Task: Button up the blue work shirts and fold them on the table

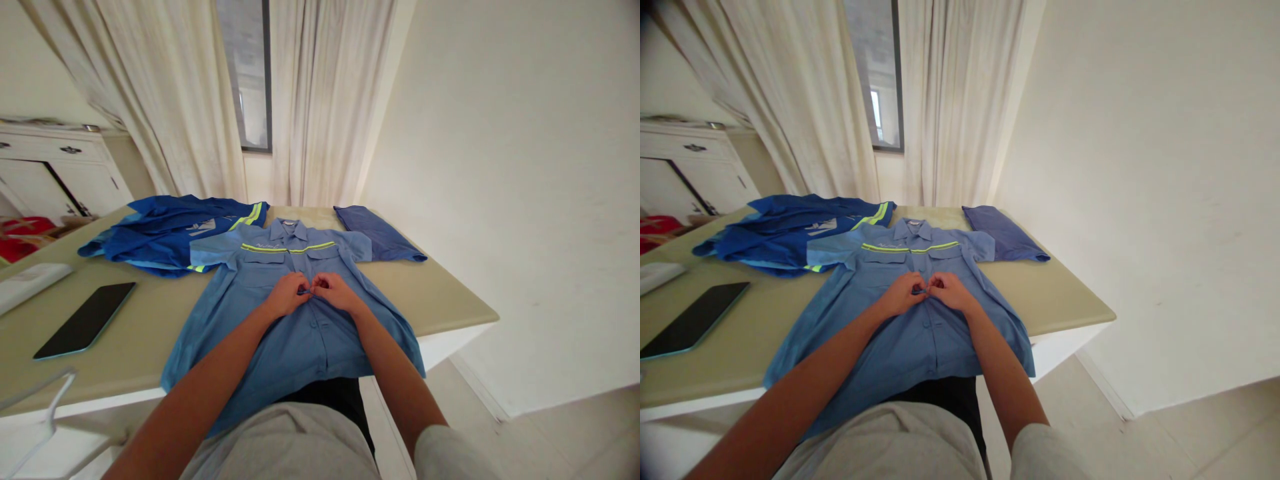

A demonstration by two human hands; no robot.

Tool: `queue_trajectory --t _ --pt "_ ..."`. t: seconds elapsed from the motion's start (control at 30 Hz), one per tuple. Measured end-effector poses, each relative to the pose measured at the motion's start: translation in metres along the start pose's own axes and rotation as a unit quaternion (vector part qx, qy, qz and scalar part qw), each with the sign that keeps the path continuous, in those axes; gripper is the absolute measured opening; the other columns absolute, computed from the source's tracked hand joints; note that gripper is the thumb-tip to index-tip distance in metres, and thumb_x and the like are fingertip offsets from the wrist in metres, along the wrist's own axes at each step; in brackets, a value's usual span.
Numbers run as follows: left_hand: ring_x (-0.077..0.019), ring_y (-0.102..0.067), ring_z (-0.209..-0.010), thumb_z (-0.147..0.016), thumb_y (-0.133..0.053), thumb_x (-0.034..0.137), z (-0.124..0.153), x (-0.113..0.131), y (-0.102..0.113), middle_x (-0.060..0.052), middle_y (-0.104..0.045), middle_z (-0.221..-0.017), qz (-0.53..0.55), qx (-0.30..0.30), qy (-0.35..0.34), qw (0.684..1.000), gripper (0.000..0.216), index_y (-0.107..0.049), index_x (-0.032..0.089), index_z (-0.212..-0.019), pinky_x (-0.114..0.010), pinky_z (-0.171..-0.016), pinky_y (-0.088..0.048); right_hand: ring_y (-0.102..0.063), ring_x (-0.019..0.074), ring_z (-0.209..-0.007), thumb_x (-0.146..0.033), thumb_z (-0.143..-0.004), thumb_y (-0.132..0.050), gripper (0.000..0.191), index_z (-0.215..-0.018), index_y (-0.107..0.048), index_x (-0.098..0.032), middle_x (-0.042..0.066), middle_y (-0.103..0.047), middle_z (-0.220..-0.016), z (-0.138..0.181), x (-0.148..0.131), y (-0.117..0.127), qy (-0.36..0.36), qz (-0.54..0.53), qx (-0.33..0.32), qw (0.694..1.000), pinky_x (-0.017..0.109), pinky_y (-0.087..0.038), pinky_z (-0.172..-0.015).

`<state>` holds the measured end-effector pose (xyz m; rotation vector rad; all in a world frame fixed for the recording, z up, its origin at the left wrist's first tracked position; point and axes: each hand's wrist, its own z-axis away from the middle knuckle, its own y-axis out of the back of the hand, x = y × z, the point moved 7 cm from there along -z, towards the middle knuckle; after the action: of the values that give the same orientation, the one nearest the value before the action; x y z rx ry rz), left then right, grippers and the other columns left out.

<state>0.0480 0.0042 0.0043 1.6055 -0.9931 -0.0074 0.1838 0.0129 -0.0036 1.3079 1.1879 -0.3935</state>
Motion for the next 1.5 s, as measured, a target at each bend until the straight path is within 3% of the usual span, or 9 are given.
queue_trajectory --t 0.27,0.4,0.5,0.6,0.8,1.13,1.27,1.4,1.5 --pt "-0.0177 -0.061 -0.081 -0.073 -0.069 0.006 0.0 0.006 0.002 -0.001 -0.066 -0.082 0.075 0.019 0.005 0.997 0.013 -0.068 0.018 -0.077 -0.029 -0.076 -0.046 -0.052 0.0128 -0.065 -0.024 -0.088 -0.064 0.007 -0.083 -0.065 -0.019 -0.003 -0.06 -0.069 -0.003 0.0 0.009 0.017 0.017 0.059 0.998 0.024 -0.04 -0.063" --pt "-0.0203 -0.065 -0.084 -0.083 -0.075 0.028 0.001 -0.002 0.0 -0.004 -0.071 -0.088 0.056 -0.001 0.031 0.998 0.01 -0.075 0.02 -0.088 -0.033 -0.08 -0.049 -0.06 0.0157 -0.075 -0.025 -0.091 -0.063 0.008 -0.094 -0.068 -0.019 0.001 -0.069 -0.083 -0.003 0.003 0.01 0.019 0.087 0.07 0.994 0.027 -0.047 -0.072" --pt "-0.0304 -0.063 -0.115 -0.092 -0.066 0.057 0.008 -0.01 0.006 -0.01 -0.072 -0.121 -0.037 0.028 0.067 0.997 0.041 -0.076 0.026 -0.117 -0.044 -0.1 -0.046 -0.065 0.0223 -0.109 -0.032 -0.099 -0.058 0.027 -0.122 -0.068 -0.021 0.009 -0.072 -0.119 -0.002 0.006 0.009 0.033 0.175 0.094 0.98 0.036 -0.049 -0.097" --pt "-0.0399 -0.039 -0.148 -0.099 -0.044 0.068 0.016 -0.023 0.008 -0.012 -0.05 -0.159 -0.115 0.039 0.149 0.981 0.06 -0.059 0.035 -0.147 -0.062 -0.118 -0.027 -0.048 0.031 -0.144 -0.046 -0.104 -0.053 0.048 -0.147 -0.058 -0.026 0.013 -0.055 -0.154 -0.002 0.017 0.001 0.002 0.279 0.076 0.957 0.05 -0.035 -0.119" --pt "-0.0431 -0.021 -0.159 -0.1 -0.031 0.071 -0.001 -0.049 -0.001 -0.01 -0.028 -0.173 -0.162 -0.046 0.187 0.968 0.07 -0.04 0.039 -0.161 -0.076 -0.12 -0.009 -0.029 0.0334 -0.158 -0.057 -0.107 -0.043 0.06 -0.16 -0.045 -0.031 0.009 -0.036 -0.169 -0.025 0.036 -0.006 -0.03 0.355 0.028 0.934 0.056 -0.02 -0.127" --pt "-0.04 -0.029 -0.156 -0.105 -0.025 0.057 -0.045 -0.085 0.01 -0.011 -0.034 -0.171 -0.186 -0.039 0.18 0.965 0.062 -0.045 0.033 -0.159 -0.072 -0.119 -0.019 -0.04 0.031 -0.15 -0.05 -0.106 -0.049 0.053 -0.153 -0.053 -0.026 0.012 -0.047 -0.162 -0.081 0.028 0.015 -0.028 0.351 0.052 0.935 0.05 -0.031 -0.123" --pt "-0.0313 -0.056 -0.131 -0.104 -0.033 0.033 -0.037 -0.069 0.024 -0.016 -0.065 -0.14 -0.195 0.047 0.111 0.973 0.046 -0.068 0.019 -0.129 -0.048 -0.112 -0.041 -0.06 0.0262 -0.12 -0.043 -0.103 -0.057 0.031 -0.124 -0.069 -0.023 0.012 -0.068 -0.126 -0.054 -0.01 0.021 0.047 0.327 0.112 0.937 0.038 -0.044 -0.105" --pt "-0.0282 -0.064 -0.106 -0.103 -0.037 0.03 -0.035 -0.053 0.026 -0.015 -0.072 -0.109 -0.2 0.054 0.07 0.976 0.035 -0.069 0.019 -0.108 -0.04 -0.097 -0.048 -0.06 0.0211 -0.078 -0.053 -0.087 -0.078 0.033 -0.086 -0.068 -0.022 0.005 -0.068 -0.082 -0.009 -0.026 0.006 0.018 0.302 -0.006 0.953 0.031 -0.043 -0.072" --pt "-0.0273 -0.066 -0.101 -0.102 -0.04 0.024 -0.037 -0.045 0.017 -0.015 -0.071 -0.11 -0.22 0.012 0.088 0.971 0.029 -0.068 0.018 -0.107 -0.039 -0.09 -0.049 -0.058 0.0199 -0.076 -0.044 -0.076 -0.086 0.032 -0.086 -0.066 -0.021 0.004 -0.067 -0.083 0.022 -0.026 -0.001 0.014 0.284 -0.026 0.958 0.029 -0.04 -0.068"
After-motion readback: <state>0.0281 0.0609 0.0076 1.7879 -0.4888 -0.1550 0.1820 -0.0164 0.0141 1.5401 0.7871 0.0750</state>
